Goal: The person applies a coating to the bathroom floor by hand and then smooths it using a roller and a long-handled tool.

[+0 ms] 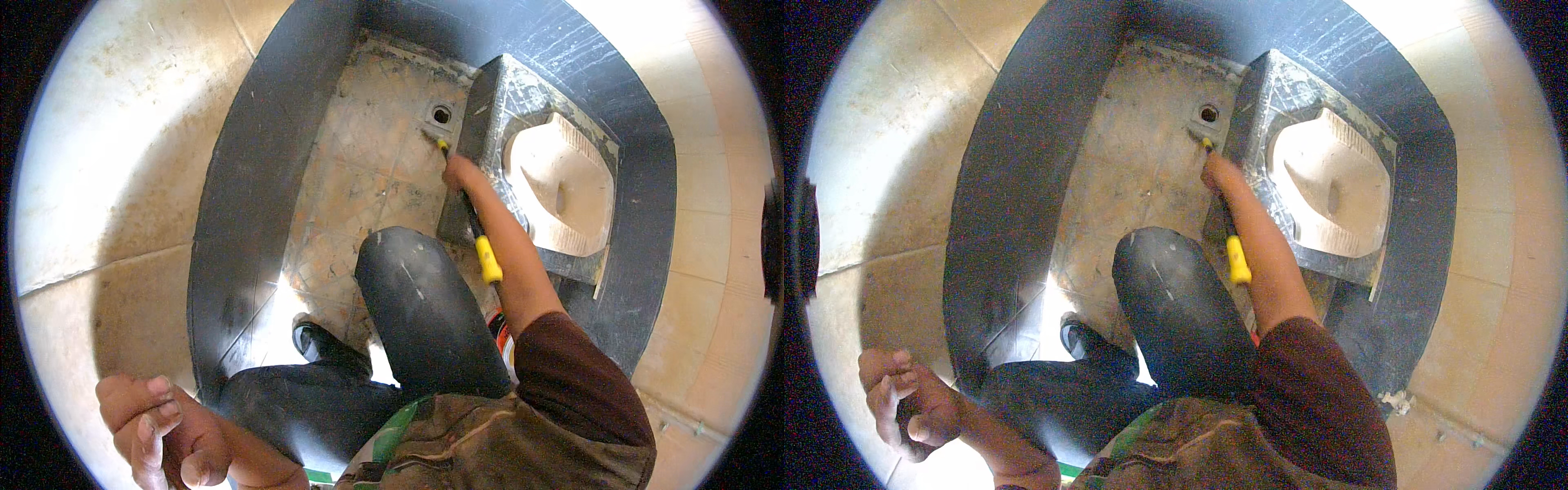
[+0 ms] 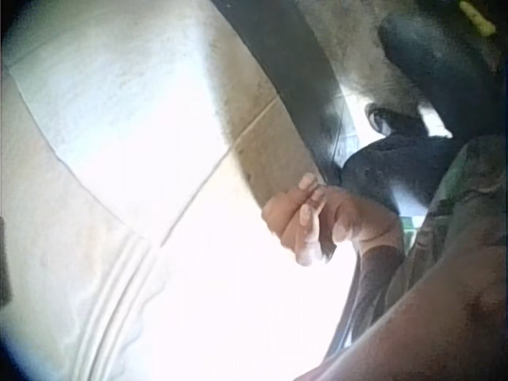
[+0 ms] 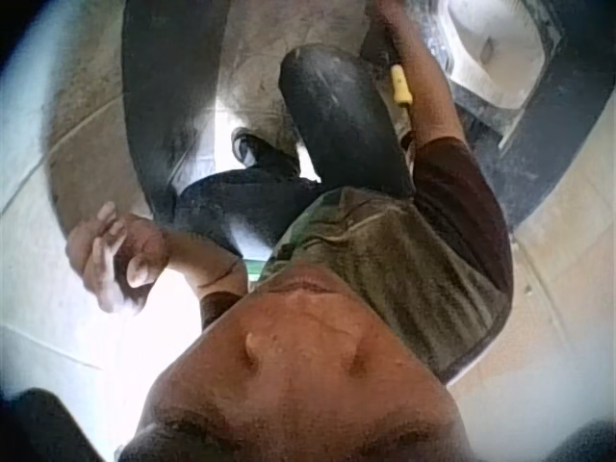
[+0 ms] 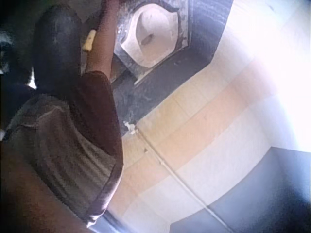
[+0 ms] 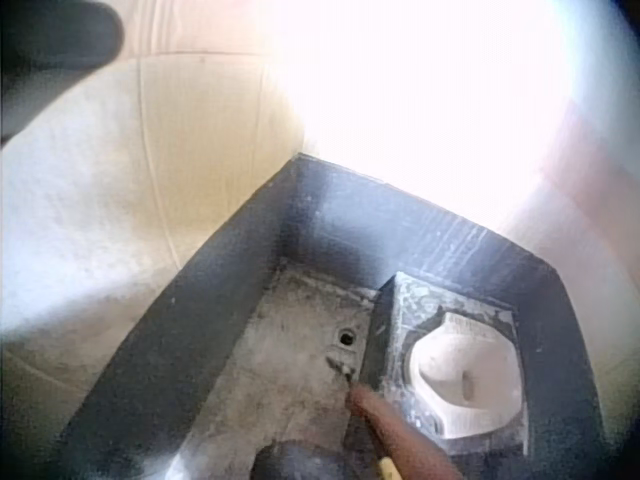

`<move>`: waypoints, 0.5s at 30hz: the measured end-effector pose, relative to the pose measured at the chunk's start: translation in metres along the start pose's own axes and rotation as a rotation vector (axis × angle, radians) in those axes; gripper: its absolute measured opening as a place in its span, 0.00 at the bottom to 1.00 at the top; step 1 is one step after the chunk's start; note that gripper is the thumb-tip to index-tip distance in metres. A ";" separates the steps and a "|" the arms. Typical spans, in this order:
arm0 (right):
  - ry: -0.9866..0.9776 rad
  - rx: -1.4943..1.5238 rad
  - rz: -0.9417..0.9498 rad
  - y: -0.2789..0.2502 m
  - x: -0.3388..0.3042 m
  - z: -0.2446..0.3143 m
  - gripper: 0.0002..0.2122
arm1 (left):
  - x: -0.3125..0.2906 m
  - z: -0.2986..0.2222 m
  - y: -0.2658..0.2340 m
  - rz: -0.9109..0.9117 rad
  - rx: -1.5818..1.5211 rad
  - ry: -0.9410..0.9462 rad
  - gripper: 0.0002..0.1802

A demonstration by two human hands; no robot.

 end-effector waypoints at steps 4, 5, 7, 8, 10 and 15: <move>0.016 0.141 -0.110 -0.016 -0.040 0.015 0.17 | -0.002 0.001 -0.012 -0.003 -0.040 -0.014 0.28; 0.053 0.060 0.104 -0.029 -0.028 0.000 0.17 | -0.002 -0.001 -0.010 -0.003 -0.028 -0.043 0.28; -0.015 -0.047 0.045 -0.051 -0.010 -0.010 0.15 | 0.000 -0.003 -0.005 0.022 -0.026 -0.057 0.28; -0.026 -0.031 0.101 -0.047 0.003 -0.019 0.15 | 0.001 -0.001 -0.001 0.031 -0.057 -0.047 0.28; 0.007 0.005 0.031 -0.026 0.021 -0.028 0.15 | -0.001 0.002 0.001 0.040 -0.085 -0.042 0.29; 0.043 0.140 -0.143 -0.001 -0.035 0.020 0.13 | 0.000 0.001 -0.012 0.006 -0.021 -0.032 0.28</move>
Point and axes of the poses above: each hand's wrist, its own x-axis towards the middle knuckle, its own y-axis out of the palm, z = x × y, the point moved 1 cm from there along x, towards the middle knuckle, and after that the axes turned 14 degrees about -x, right-handed, at the moved point
